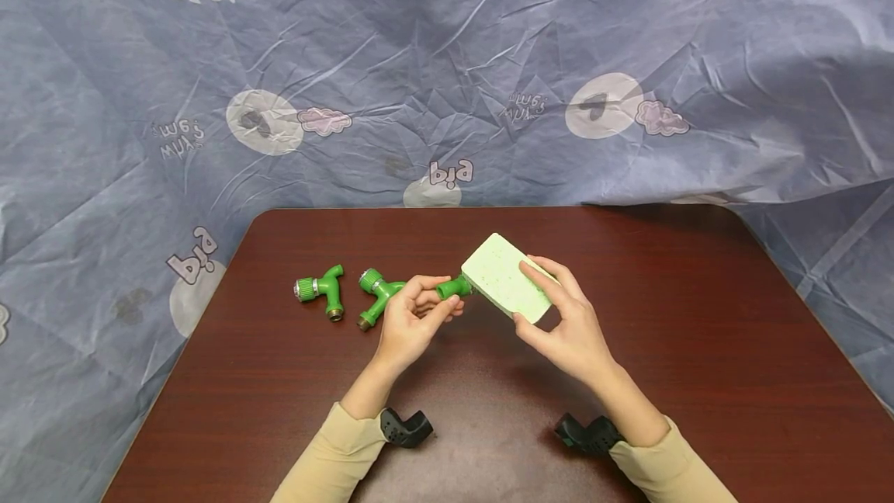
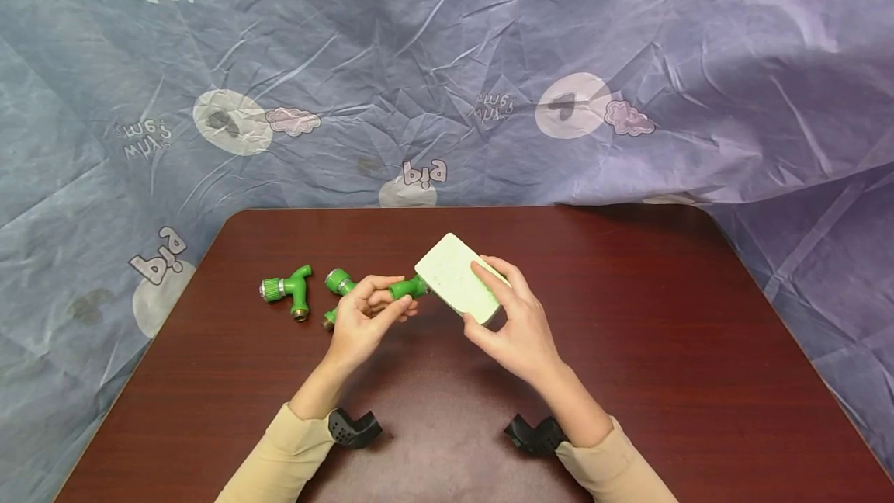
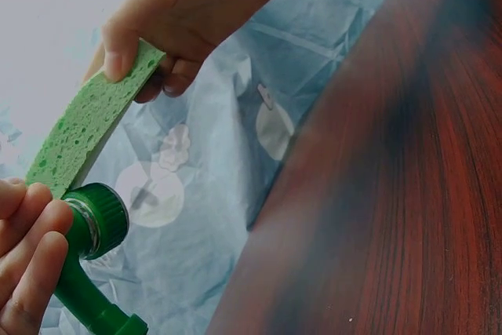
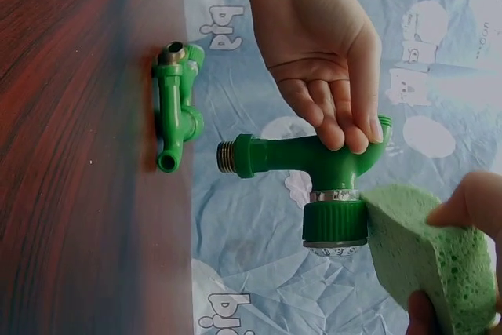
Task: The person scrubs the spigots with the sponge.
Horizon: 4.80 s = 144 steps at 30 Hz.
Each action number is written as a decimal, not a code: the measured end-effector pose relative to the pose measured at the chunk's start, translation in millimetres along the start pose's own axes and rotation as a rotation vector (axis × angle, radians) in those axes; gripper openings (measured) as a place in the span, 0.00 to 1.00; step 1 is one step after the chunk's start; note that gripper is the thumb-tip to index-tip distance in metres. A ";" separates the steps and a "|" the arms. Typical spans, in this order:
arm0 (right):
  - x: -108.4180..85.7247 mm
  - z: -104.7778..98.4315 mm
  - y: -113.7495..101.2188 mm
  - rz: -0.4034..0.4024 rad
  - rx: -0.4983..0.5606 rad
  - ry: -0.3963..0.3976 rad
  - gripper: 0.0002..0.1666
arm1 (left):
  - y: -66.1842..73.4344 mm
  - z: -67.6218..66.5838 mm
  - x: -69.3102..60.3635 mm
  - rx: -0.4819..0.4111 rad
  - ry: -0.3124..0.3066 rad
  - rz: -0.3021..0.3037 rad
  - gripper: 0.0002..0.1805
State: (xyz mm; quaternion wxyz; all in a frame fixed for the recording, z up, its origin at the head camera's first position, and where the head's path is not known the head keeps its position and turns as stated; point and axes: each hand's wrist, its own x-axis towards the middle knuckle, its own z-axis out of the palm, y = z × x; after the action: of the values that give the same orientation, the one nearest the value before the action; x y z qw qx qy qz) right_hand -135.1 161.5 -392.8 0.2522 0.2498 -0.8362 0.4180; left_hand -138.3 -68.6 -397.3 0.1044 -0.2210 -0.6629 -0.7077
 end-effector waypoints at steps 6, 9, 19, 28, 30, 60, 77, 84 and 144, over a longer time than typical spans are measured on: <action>9.2 -11.1 -23.2 -0.003 0.096 0.047 0.36 | -21.4 -5.0 0.7 -0.027 0.022 0.029 0.15; 12.3 -15.9 -33.3 -0.002 0.134 -0.009 0.35 | -11.0 -4.9 1.2 0.010 0.032 0.042 0.15; 12.5 -18.8 -33.0 0.025 0.134 -0.010 0.35 | 9.1 -1.2 2.6 0.156 0.089 0.074 0.13; 9.9 -14.1 -38.0 0.011 0.140 -0.072 0.36 | 6.4 0.0 2.1 0.149 0.122 0.065 0.12; 9.2 -12.7 -39.0 0.012 0.139 -0.080 0.36 | 5.6 0.1 2.3 0.142 0.129 0.072 0.13; 0.8 -5.7 2.1 -0.054 0.158 -0.145 0.40 | 7.1 -0.4 3.0 0.063 0.345 0.017 0.13; 9.2 -14.1 -31.2 -0.007 0.178 -0.143 0.37 | -20.5 -6.3 5.3 -0.063 0.434 0.054 0.15; 11.7 -16.9 -29.7 -0.011 0.204 -0.167 0.36 | -20.2 -5.3 5.1 -0.127 0.422 0.069 0.15; 10.2 -12.5 -31.8 0.121 0.267 -0.105 0.33 | -17.6 -4.6 3.3 -0.193 0.325 -0.154 0.21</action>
State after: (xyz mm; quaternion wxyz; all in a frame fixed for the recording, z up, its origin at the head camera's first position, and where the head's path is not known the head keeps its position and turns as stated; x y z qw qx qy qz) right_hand -120.1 152.9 -361.7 0.1467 0.2517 -0.7987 0.5265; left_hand -149.8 -70.9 -411.7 0.1338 -0.0617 -0.5814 -0.8002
